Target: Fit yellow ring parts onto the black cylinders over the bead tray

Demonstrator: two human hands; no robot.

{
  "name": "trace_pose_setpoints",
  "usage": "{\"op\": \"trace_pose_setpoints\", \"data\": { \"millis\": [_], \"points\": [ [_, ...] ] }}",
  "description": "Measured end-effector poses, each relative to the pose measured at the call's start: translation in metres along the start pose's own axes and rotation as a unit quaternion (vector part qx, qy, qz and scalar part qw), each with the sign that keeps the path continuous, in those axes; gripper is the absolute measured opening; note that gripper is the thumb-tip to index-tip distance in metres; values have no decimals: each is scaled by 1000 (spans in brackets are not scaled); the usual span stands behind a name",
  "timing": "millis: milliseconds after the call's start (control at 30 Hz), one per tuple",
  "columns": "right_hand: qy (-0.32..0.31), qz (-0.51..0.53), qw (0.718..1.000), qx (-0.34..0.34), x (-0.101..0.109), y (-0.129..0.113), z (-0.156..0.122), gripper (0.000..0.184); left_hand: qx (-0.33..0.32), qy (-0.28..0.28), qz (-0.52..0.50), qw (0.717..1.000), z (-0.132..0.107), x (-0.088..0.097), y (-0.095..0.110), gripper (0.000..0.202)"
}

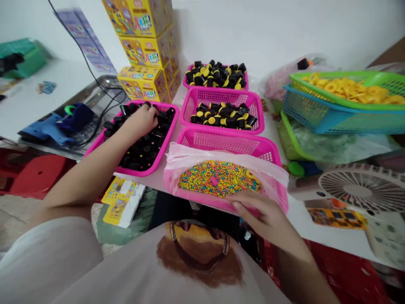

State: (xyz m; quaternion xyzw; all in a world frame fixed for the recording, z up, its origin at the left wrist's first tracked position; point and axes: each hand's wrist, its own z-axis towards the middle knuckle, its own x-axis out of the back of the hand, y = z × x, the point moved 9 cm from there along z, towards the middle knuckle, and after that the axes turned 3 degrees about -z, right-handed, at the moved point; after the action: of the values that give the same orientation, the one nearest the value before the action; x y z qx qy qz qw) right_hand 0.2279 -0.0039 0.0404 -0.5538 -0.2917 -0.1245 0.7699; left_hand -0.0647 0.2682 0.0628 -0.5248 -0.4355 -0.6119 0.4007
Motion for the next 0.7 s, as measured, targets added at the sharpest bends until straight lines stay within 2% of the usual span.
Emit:
{"op": "trace_pose_setpoints", "data": {
  "millis": [100, 133, 167, 233, 300, 400, 467, 533, 600, 700],
  "points": [
    [-80, -98, 992, -4, -18, 10, 40, 22, -40, 72, -28, 996, -29, 35, 29, 37],
    [-104, -134, 985, -30, -26, 21, 52, 24, -61, 108, -51, 991, -43, 45, 42, 36],
    [-124, -174, 975, -68, -33, 34, 61, 26, -90, 132, -74, 984, -59, 52, 57, 31],
    [-173, -210, 956, -110, -51, 55, 74, 23, -151, 156, -133, 967, -92, 52, 87, 21],
    [-213, -209, 947, -120, -67, 65, 80, 12, -203, 138, -217, 945, -122, 37, 113, 15],
    [-244, -180, 946, -115, -78, 68, 79, 8, -215, 86, -331, 915, -151, 1, 134, 20],
    [-251, -159, 948, -117, -75, 66, 76, 10, -201, 67, -373, 903, -160, -20, 137, 25],
    [-247, -133, 953, -117, -68, 63, 74, 13, -191, 69, -386, 900, -165, -33, 136, 29],
    [-224, -117, 963, -100, -59, 59, 77, 9, -186, 90, -378, 902, -168, -38, 133, 34],
    [-165, -101, 978, -73, -47, 57, 86, 21, -175, 112, -358, 911, -167, -40, 129, 40]
  ]
}}
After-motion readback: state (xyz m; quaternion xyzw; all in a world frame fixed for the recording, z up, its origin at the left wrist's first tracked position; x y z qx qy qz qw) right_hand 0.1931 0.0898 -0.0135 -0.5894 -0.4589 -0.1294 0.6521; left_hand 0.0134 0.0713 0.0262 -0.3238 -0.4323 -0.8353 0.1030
